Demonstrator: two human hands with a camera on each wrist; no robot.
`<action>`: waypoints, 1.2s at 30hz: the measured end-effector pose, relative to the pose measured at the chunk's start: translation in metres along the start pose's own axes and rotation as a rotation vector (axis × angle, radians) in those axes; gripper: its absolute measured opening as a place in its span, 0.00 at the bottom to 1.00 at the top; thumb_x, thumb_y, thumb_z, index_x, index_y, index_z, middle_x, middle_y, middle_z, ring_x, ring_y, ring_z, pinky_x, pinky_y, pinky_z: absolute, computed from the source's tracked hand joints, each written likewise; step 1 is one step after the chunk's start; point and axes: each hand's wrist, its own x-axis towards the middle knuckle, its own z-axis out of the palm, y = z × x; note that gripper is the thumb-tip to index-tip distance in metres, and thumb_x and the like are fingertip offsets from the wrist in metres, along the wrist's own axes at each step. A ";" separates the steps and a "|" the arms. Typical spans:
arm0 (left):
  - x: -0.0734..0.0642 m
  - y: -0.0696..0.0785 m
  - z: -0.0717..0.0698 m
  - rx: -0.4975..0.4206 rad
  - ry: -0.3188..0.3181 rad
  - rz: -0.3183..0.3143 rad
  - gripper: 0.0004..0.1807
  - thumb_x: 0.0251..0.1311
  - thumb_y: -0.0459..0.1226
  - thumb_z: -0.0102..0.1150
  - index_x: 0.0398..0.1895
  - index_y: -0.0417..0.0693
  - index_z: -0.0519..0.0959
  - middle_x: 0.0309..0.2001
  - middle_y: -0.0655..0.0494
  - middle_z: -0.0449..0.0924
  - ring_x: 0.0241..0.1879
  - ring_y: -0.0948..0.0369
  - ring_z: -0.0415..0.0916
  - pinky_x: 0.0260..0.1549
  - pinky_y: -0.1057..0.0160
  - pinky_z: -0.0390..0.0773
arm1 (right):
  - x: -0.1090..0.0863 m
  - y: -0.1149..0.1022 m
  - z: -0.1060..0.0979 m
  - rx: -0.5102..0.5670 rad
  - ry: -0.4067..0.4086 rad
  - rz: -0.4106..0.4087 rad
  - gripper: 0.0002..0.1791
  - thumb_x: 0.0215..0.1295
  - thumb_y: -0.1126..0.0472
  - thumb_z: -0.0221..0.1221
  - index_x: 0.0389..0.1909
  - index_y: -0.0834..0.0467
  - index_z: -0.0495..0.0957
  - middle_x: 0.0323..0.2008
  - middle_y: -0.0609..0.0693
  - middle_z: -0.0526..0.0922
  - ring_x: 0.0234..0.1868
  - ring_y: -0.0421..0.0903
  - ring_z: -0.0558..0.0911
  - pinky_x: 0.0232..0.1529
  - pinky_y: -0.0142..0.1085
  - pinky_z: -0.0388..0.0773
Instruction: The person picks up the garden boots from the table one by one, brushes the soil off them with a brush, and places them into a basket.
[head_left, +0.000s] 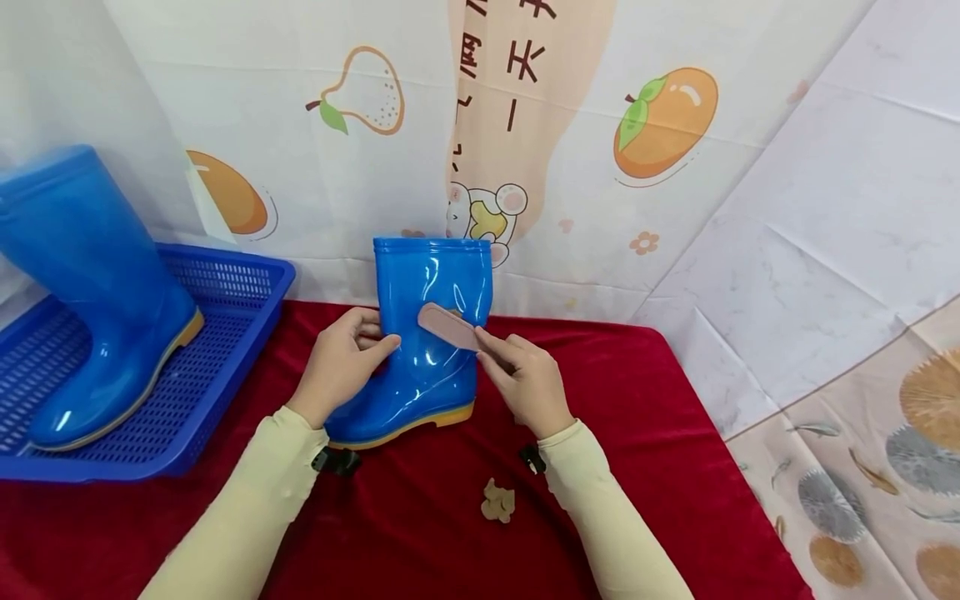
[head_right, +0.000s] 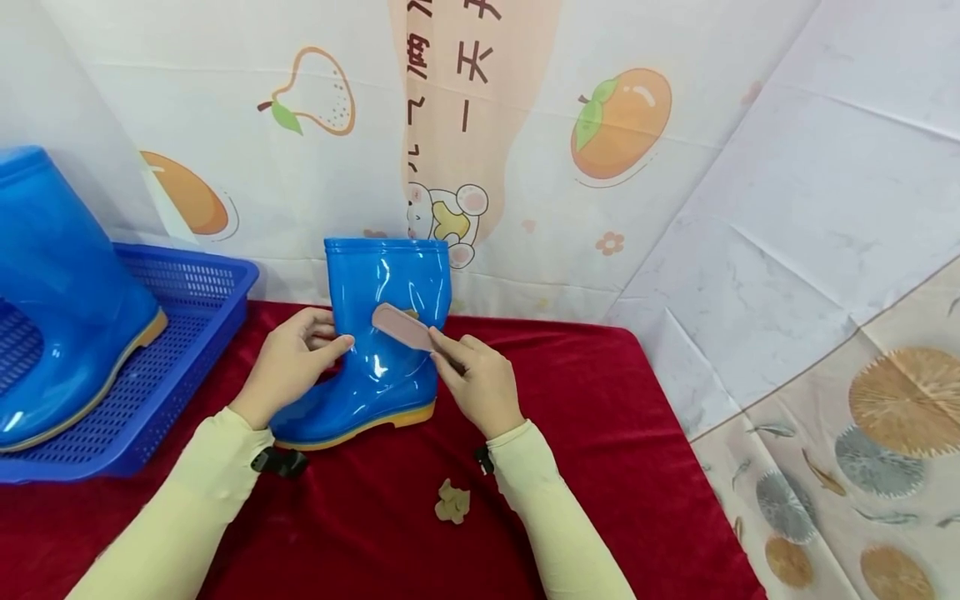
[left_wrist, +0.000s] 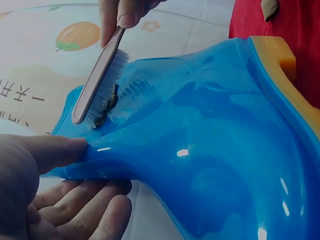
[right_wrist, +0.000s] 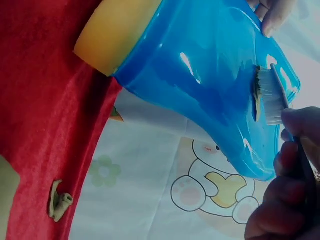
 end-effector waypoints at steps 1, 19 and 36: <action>0.000 0.000 -0.001 0.000 0.000 0.001 0.27 0.72 0.47 0.63 0.66 0.41 0.73 0.54 0.43 0.83 0.49 0.48 0.85 0.48 0.44 0.86 | 0.000 0.000 -0.001 -0.005 0.000 0.012 0.23 0.69 0.58 0.68 0.64 0.48 0.82 0.23 0.41 0.73 0.22 0.37 0.67 0.19 0.30 0.68; -0.003 -0.003 -0.009 0.048 0.025 0.006 0.30 0.71 0.50 0.63 0.66 0.42 0.72 0.54 0.42 0.83 0.50 0.46 0.85 0.50 0.41 0.84 | 0.007 -0.006 -0.001 -0.031 0.016 -0.095 0.25 0.67 0.61 0.69 0.65 0.51 0.81 0.24 0.44 0.73 0.23 0.38 0.66 0.21 0.30 0.67; 0.000 0.000 -0.008 0.060 0.017 -0.016 0.27 0.72 0.48 0.62 0.65 0.40 0.73 0.55 0.40 0.83 0.50 0.45 0.84 0.50 0.40 0.84 | 0.002 -0.010 -0.012 -0.024 -0.060 0.098 0.21 0.70 0.58 0.67 0.63 0.48 0.83 0.23 0.41 0.76 0.22 0.39 0.69 0.19 0.33 0.67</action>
